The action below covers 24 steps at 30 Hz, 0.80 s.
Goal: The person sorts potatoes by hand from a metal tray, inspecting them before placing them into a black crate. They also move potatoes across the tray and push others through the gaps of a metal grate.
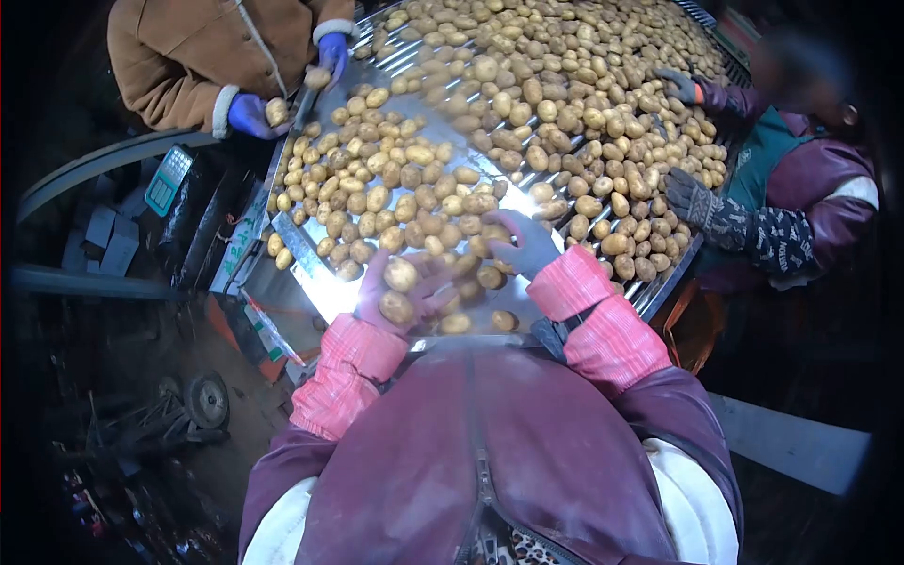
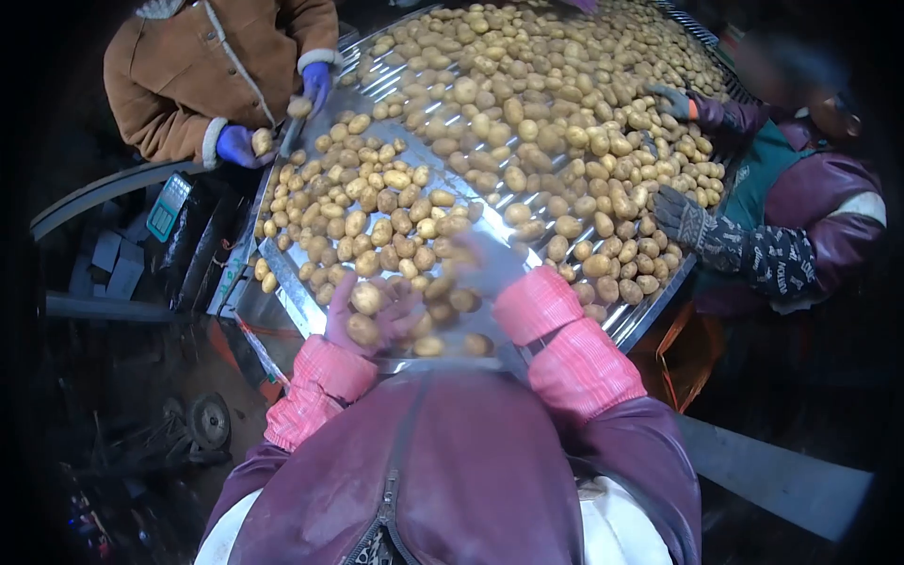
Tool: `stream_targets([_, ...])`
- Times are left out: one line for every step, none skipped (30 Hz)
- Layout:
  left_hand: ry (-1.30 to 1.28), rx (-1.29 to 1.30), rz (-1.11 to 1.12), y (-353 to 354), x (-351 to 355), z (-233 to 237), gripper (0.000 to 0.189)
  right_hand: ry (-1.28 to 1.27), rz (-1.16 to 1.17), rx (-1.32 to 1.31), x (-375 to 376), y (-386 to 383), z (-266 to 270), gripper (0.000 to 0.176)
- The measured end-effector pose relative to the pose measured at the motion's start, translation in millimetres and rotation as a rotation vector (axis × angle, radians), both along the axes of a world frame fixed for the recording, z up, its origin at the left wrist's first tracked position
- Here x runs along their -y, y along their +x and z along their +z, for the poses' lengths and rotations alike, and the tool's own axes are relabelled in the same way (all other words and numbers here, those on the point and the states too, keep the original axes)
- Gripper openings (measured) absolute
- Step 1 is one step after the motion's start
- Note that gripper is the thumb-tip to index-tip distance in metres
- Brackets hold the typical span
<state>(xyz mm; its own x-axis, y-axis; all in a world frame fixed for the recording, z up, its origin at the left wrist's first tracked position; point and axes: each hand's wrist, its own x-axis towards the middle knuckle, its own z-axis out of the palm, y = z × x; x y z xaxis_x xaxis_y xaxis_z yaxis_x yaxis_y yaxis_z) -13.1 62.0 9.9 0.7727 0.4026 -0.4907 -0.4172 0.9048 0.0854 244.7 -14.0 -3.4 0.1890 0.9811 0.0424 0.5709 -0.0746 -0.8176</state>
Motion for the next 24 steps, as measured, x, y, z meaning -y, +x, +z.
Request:
stream_targets([0.019, 0.035, 0.031, -2.1, -2.8, -3.0, 0.055, -0.075, 0.108, -0.271, -5.7, -11.6, 10.4, 0.055])
stream_targets([0.041, 0.070, 0.058, -5.9, -2.9, -5.9, 0.056, -0.018, 0.079, -0.135, -12.5, -17.9, 6.6, 0.054])
stream_targets([0.026, 0.070, 0.073, -9.8, -1.9, -8.6, 0.058, 0.046, 0.042, 0.005, -22.2, -19.2, 2.9, 0.053])
stream_targets([0.014, 0.076, 0.082, -11.1, -2.2, -11.1, 0.060, 0.113, -0.002, 0.150, -34.0, -16.9, -0.9, 0.052])
stream_targets([0.001, 0.088, 0.080, -8.2, -2.6, -13.4, 0.061, 0.154, -0.065, 0.435, -47.6, -9.8, -16.6, 0.051])
stream_targets([-0.018, 0.104, 0.066, -1.7, -1.0, -15.7, 0.063, 0.094, -0.068, 0.562, -54.3, -10.5, -26.3, 0.051])
stream_targets([-0.017, 0.037, 0.045, -0.8, -0.9, -12.2, 0.066, 0.025, -0.076, 0.687, -60.8, -15.0, -34.5, 0.051])
stream_targets([0.045, -0.099, 0.043, 3.5, 1.5, -6.1, 0.068, -0.047, -0.082, 0.805, -62.8, -16.5, -33.3, 0.051])
stream_targets([0.096, 0.066, -0.031, 2.4, 1.1, -5.8, 0.067, -0.075, -0.044, 0.791, -60.6, -12.4, -30.8, 0.049])
stream_targets([0.142, 0.230, -0.093, 2.2, 2.0, -1.8, 0.067, -0.099, 0.003, 0.776, -58.6, -11.8, -17.0, 0.046])
stream_targets([0.111, 0.172, -0.090, 4.2, 5.3, 2.2, 0.066, -0.122, 0.058, 0.759, -55.1, -11.4, -9.9, 0.044])
stream_targets([0.087, 0.118, -0.082, 7.1, 6.1, 8.3, 0.065, -0.108, -0.063, 0.423, -48.2, -6.9, -20.4, 0.042])
stream_targets([0.067, 0.069, -0.070, 11.7, 4.8, 13.2, 0.065, -0.086, -0.176, 0.092, -37.1, 1.6, -36.5, 0.041])
stream_targets([0.077, 0.038, -0.076, 12.7, 3.1, 10.1, 0.064, -0.064, -0.281, -0.238, -27.4, 3.6, -21.6, 0.039])
stream_targets([0.086, 0.005, -0.081, 9.6, 1.7, 2.8, 0.063, -0.099, -0.350, -0.314, -12.1, 13.7, -1.4, 0.034])
stream_targets([0.094, -0.032, -0.088, 7.5, -0.4, -4.3, 0.063, -0.141, -0.340, -0.235, -7.4, 29.0, 9.5, 0.034])
stream_targets([0.087, 0.019, -0.105, 5.9, -1.6, -10.1, 0.062, -0.185, -0.335, -0.162, -3.1, 46.1, 17.8, 0.035])
stream_targets([0.065, 0.062, -0.118, 5.9, -0.7, -8.1, 0.061, -0.230, -0.332, -0.097, 1.2, 62.8, 23.1, 0.036])
stream_targets([0.045, 0.104, -0.131, 9.8, -0.5, -4.8, 0.061, -0.271, -0.328, -0.033, 3.3, 79.7, 26.6, 0.038])
stream_targets([0.026, 0.143, -0.144, 12.9, -0.5, -2.3, 0.061, -0.312, -0.322, 0.030, 4.2, 93.7, 27.7, 0.040])
stream_targets([0.034, 0.190, -0.160, 13.3, 0.2, -5.9, 0.060, -0.351, -0.317, 0.089, 5.1, 101.5, 25.9, 0.042])
stream_targets([0.043, 0.236, -0.176, 14.6, 0.9, -6.3, 0.060, -0.392, -0.312, 0.146, 5.8, 101.3, 22.5, 0.044])
stream_targets([0.050, 0.130, -0.175, 14.9, 2.3, -5.5, 0.059, -0.428, -0.182, 0.339, 4.1, 96.1, 16.4, 0.045])
stream_targets([0.064, 0.029, -0.173, 18.2, 3.2, -3.4, 0.059, -0.454, -0.053, 0.536, -1.1, 90.9, 10.3, 0.046])
